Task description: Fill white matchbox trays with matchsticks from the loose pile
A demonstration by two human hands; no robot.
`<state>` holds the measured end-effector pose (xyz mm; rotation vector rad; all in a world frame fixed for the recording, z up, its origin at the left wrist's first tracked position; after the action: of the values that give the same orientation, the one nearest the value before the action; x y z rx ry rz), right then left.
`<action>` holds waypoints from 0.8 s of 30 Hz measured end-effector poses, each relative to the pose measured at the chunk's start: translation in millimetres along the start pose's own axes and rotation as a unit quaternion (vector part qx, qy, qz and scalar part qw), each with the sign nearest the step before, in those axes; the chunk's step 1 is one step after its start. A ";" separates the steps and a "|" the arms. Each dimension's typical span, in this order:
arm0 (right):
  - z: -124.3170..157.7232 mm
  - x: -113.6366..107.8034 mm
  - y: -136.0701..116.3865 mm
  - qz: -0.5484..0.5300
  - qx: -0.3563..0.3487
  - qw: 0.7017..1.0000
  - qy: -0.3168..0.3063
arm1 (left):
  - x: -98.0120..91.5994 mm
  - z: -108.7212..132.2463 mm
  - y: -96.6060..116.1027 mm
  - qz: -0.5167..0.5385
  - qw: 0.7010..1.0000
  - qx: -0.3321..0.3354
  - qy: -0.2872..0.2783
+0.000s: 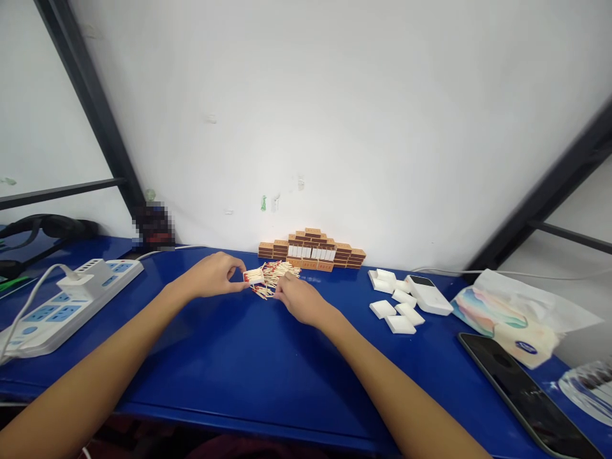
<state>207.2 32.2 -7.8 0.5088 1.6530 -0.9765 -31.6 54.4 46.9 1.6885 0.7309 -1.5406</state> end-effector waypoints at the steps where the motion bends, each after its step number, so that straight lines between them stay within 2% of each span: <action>1: 2.2 -4.7 1.6 0.005 -0.001 1.000 0.022 | 1.7 -0.3 2.0 0.003 1.000 0.005 -0.003; 5: 8.1 -18.9 0.2 0.019 -0.008 0.994 0.107 | 9.1 -0.2 17.2 0.025 0.999 0.046 -0.012; 11: 7.2 -11.5 -17.4 0.061 -0.012 0.995 0.074 | 12.7 1.2 33.1 0.044 0.995 0.086 -0.011; 13: 7.1 -10.1 -19.7 0.061 -0.013 0.994 0.088 | 11.4 0.5 30.1 0.048 0.995 0.085 -0.013; 15: 6.7 -10.0 -18.8 0.039 -0.001 0.991 0.132 | 8.8 -0.6 23.3 0.048 0.996 0.073 -0.013; 18: 3.5 -5.6 -15.4 -0.007 0.015 0.985 0.174 | 2.9 -1.3 9.9 0.026 0.999 0.034 0.000; 21: -3.9 6.0 -15.5 -0.039 -0.007 0.990 0.135 | -3.0 -0.2 -1.0 -0.003 1.000 -0.009 0.022; 24: -11.3 17.0 -17.6 -0.050 -0.020 0.993 0.104 | -5.4 1.1 -4.4 -0.012 0.999 -0.024 0.029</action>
<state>182.1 28.8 -17.1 0.5183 1.8956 -0.9870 -36.5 56.4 51.6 1.7001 0.8147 -1.4838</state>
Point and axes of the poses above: each hand's wrist, its own z-axis away from the middle knuckle, its own x-axis out of the palm, y = z × x, the point moved 2 cm from there along -z, towards the middle knuckle, and after that the axes turned 10 degrees about -y, right-handed, at the moved point
